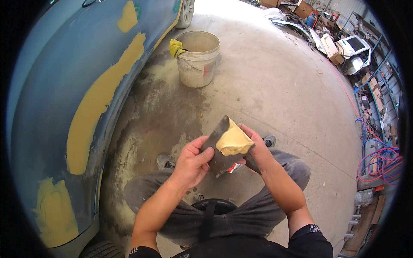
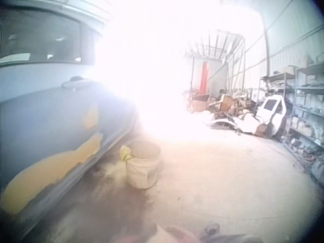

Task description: The person scoops yellow body filler from a container onto a metal spreader and applies it to the side panel of a car. They repeatedly load the spreader and smooth the filler over a damaged area on the vehicle's body.

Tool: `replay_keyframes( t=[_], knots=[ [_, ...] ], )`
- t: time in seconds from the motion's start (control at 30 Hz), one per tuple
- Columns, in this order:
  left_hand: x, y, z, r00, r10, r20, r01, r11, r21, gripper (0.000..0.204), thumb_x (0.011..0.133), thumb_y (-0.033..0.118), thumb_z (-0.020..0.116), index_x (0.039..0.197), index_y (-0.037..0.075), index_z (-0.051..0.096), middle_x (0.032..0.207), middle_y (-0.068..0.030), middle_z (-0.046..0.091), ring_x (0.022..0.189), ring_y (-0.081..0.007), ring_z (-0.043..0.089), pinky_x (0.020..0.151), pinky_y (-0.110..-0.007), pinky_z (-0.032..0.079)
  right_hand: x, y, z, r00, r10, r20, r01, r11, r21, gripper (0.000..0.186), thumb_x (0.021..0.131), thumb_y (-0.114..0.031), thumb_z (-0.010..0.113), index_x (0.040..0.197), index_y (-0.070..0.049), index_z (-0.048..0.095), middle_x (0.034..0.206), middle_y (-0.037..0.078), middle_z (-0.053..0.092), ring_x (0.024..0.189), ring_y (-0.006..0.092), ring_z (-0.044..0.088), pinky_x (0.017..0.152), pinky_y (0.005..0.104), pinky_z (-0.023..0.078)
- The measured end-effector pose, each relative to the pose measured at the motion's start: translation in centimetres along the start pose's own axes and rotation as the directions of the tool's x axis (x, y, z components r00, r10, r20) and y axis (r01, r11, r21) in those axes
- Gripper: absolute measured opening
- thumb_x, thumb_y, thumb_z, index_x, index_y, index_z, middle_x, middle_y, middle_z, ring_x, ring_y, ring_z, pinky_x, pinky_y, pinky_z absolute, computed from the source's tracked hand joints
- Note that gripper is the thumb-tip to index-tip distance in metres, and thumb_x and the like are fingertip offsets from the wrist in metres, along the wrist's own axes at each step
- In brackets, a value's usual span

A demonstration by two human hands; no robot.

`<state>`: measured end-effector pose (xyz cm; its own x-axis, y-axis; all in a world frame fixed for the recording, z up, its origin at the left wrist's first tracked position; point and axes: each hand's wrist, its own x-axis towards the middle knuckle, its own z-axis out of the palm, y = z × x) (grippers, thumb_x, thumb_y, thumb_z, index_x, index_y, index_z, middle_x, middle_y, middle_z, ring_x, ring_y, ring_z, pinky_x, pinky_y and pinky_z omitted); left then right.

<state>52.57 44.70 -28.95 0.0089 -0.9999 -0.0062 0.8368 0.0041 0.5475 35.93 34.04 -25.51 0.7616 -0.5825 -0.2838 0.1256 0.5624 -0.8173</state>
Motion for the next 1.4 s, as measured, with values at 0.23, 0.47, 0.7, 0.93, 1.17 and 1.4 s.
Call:
replay_keyframes(
  t=[0.23,0.47,0.7,0.93,1.17,1.4],
  knots=[
    [0.1,2.3,-1.0,0.982,0.133,-0.137,-0.128,0.991,0.049,0.033,0.092,0.000,0.053,0.126,0.000,0.051,0.116,-0.0088,0.062,0.104,-0.0147,0.061,0.090,-0.028,0.049,0.7,-0.3,0.3,0.928,-0.308,-0.210,0.313,0.950,-0.012,0.025,0.092,-0.010,0.061,0.113,0.001,0.055,0.093,0.004,0.064,0.084,0.0091,0.059,0.076,0.0247,0.049],
    [0.6,2.6,-0.5,0.961,0.146,-0.234,-0.118,0.985,0.126,0.032,0.092,0.000,0.053,0.124,0.000,0.052,0.112,-0.0073,0.064,0.095,-0.0130,0.064,0.081,-0.025,0.052,-0.3,-0.8,-0.2,0.844,-0.522,-0.120,0.479,0.835,-0.270,0.007,0.092,-0.008,0.061,0.092,-0.002,0.063,0.086,-0.004,0.059,0.080,0.0031,0.050,0.070,0.0205,0.043],
    [0.1,2.8,-1.6,0.974,0.052,-0.220,0.018,0.953,0.303,0.026,0.095,0.010,0.054,0.119,-0.001,0.054,0.107,-0.0053,0.065,0.090,-0.0111,0.064,0.080,-0.027,0.052,0.1,-1.4,-2.6,0.790,-0.449,-0.417,0.453,0.886,-0.097,0.010,0.093,-0.012,0.058,0.093,-0.004,0.063,0.089,-0.001,0.063,0.080,0.0079,0.057,0.072,0.0236,0.047],
    [-0.1,0.0,-2.6,0.992,-0.069,-0.109,0.100,0.947,0.305,0.026,0.098,0.019,0.051,0.116,0.001,0.057,0.109,-0.0053,0.064,0.093,-0.0111,0.063,0.078,-0.028,0.052,2.2,-1.1,-4.7,0.775,-0.288,-0.563,0.456,0.871,0.182,0.023,0.096,-0.018,0.050,0.109,-0.001,0.058,0.110,0.008,0.062,0.100,0.0180,0.059,0.089,0.0333,0.046],
    [0.7,-3.1,-3.4,0.982,-0.074,-0.176,0.113,0.968,0.224,0.024,0.099,0.023,0.049,0.111,0.004,0.058,0.110,-0.0032,0.063,0.098,-0.0115,0.058,0.086,-0.030,0.048,4.7,1.1,-2.6,0.871,-0.143,-0.471,0.299,0.913,0.276,0.021,0.095,-0.019,0.052,0.105,-0.003,0.060,0.106,0.007,0.063,0.096,0.0177,0.059,0.086,0.0313,0.046],
    [0.3,-1.8,-3.6,0.974,0.067,-0.216,-0.017,0.975,0.223,0.024,0.099,0.028,0.048,0.101,0.007,0.058,0.105,-0.0034,0.064,0.095,-0.0128,0.060,0.084,-0.030,0.048,7.2,5.3,-4.6,1.000,-0.015,-0.024,0.021,0.955,0.295,0.040,0.096,-0.037,0.052,0.110,0.000,0.061,0.109,0.006,0.064,0.099,0.0149,0.059,0.087,0.0320,0.045]
  ],
)
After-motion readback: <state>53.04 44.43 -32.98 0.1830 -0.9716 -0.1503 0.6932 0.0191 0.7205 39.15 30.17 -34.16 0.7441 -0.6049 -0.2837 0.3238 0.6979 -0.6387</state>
